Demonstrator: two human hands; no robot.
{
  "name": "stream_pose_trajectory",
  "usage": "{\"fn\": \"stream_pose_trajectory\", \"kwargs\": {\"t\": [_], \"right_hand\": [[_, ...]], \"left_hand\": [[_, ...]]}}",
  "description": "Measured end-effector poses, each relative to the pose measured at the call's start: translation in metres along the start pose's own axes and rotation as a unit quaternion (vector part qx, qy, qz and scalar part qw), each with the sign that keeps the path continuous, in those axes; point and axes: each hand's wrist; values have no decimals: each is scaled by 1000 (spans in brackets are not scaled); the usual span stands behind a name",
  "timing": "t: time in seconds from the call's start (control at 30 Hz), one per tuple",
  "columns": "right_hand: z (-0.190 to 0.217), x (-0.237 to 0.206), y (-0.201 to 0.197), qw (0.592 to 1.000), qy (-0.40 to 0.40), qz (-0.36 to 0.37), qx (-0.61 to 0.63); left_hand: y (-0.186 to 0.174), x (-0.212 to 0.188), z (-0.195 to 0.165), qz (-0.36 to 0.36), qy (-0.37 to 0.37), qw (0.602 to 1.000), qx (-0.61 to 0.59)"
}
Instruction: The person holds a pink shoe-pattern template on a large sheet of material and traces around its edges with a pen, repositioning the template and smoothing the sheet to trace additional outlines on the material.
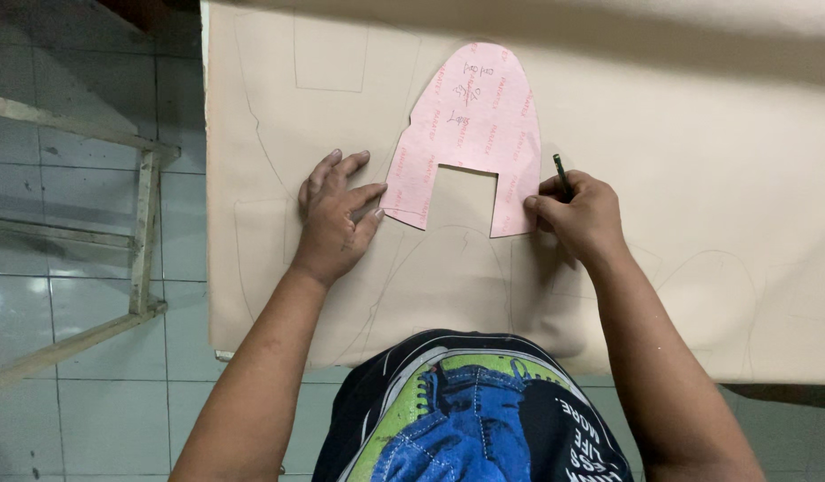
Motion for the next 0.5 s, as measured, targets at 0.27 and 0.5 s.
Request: {"fn": "stream_pose_trajectory", "kwargs": {"t": [0.27, 0.5], "right_hand": [[1, -2, 0, 1000, 3, -5, -7], [6, -3, 0, 999, 32, -7, -7]], "left_hand": [[0, -1, 1, 3, 4, 1000, -3], [1, 0, 0, 8, -8, 1000, -6]]}}
Point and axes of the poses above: each hand's wrist, its own x-axis towards the middle knuckle, its own y-axis out of the palm, z = x × y
